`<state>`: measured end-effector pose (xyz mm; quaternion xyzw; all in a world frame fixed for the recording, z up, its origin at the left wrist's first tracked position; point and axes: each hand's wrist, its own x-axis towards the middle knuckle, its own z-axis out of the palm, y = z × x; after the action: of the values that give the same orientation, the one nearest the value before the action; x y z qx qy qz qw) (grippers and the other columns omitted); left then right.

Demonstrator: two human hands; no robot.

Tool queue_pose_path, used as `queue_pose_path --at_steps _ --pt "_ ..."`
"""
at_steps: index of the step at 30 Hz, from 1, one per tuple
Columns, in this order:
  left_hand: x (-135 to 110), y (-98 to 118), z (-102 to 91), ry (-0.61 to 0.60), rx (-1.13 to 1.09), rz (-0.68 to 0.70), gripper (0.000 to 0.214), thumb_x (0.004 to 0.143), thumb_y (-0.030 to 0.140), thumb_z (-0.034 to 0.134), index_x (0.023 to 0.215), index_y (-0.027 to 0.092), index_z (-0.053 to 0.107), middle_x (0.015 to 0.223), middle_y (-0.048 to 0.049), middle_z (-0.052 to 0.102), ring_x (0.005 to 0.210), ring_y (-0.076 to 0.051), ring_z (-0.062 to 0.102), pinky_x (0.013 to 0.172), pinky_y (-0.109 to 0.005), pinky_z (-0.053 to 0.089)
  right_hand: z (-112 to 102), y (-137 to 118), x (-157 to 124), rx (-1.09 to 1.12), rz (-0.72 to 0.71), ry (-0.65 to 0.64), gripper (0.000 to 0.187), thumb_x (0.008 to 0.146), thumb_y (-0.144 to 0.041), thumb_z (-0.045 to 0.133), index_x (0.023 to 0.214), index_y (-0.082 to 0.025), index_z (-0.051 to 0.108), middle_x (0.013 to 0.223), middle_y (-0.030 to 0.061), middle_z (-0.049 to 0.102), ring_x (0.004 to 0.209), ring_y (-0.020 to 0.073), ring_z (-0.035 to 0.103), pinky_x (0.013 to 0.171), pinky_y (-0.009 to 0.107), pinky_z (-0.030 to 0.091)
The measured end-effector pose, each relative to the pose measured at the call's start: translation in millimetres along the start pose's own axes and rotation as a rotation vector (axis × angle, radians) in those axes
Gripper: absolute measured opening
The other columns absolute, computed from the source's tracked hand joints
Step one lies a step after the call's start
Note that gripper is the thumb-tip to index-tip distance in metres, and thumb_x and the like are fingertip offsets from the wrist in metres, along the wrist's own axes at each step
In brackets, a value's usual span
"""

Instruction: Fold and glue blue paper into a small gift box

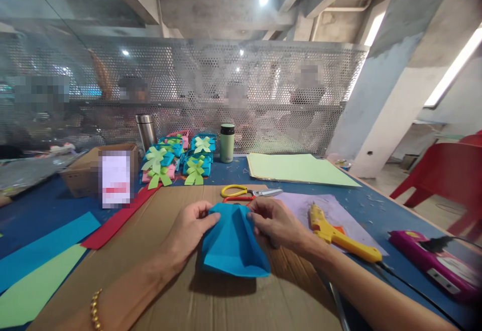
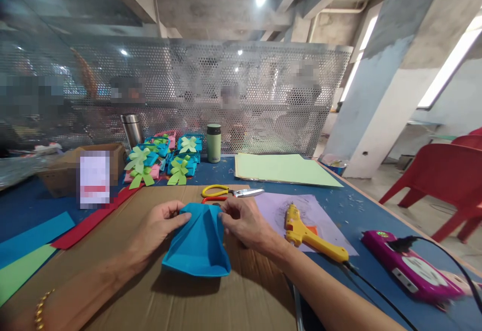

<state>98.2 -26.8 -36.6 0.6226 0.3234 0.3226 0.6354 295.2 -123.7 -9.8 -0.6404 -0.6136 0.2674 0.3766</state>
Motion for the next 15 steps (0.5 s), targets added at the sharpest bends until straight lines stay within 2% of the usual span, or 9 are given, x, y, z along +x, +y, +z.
queue_pose_path --at_steps 6,11,15 --pt "-1.5 2.0 1.0 0.016 0.016 -0.024 0.032 0.070 0.043 0.075 0.082 0.015 0.064 0.067 0.0002 0.062 0.059 -0.013 0.053 0.053 -0.023 0.039 0.8 2.1 1.3 0.040 0.035 0.004 0.029 0.092 -0.035 0.050 0.068 -0.019 0.049 0.053 -0.0044 0.054 0.034 0.0051 0.044 0.032 0.016 0.030" --pt "-3.6 4.0 2.8 -0.017 0.007 -0.034 0.030 0.070 0.042 0.074 0.081 0.016 0.062 0.067 0.0015 0.060 0.060 -0.012 0.053 0.054 -0.023 0.039 0.9 3.9 0.7 0.052 0.037 0.013 0.029 0.089 -0.031 0.056 0.065 -0.020 0.045 0.051 -0.0046 0.050 0.038 0.0057 0.044 0.034 0.016 0.029" --pt "-3.2 1.9 2.1 -0.024 -0.020 -0.017 0.029 0.071 0.041 0.074 0.080 0.017 0.060 0.066 0.0026 0.059 0.060 -0.011 0.051 0.054 -0.022 0.038 0.5 5.5 1.4 0.051 0.045 0.010 0.030 0.092 -0.034 0.054 0.067 -0.020 0.045 0.053 -0.0046 0.050 0.038 0.0061 0.043 0.035 0.018 0.029"
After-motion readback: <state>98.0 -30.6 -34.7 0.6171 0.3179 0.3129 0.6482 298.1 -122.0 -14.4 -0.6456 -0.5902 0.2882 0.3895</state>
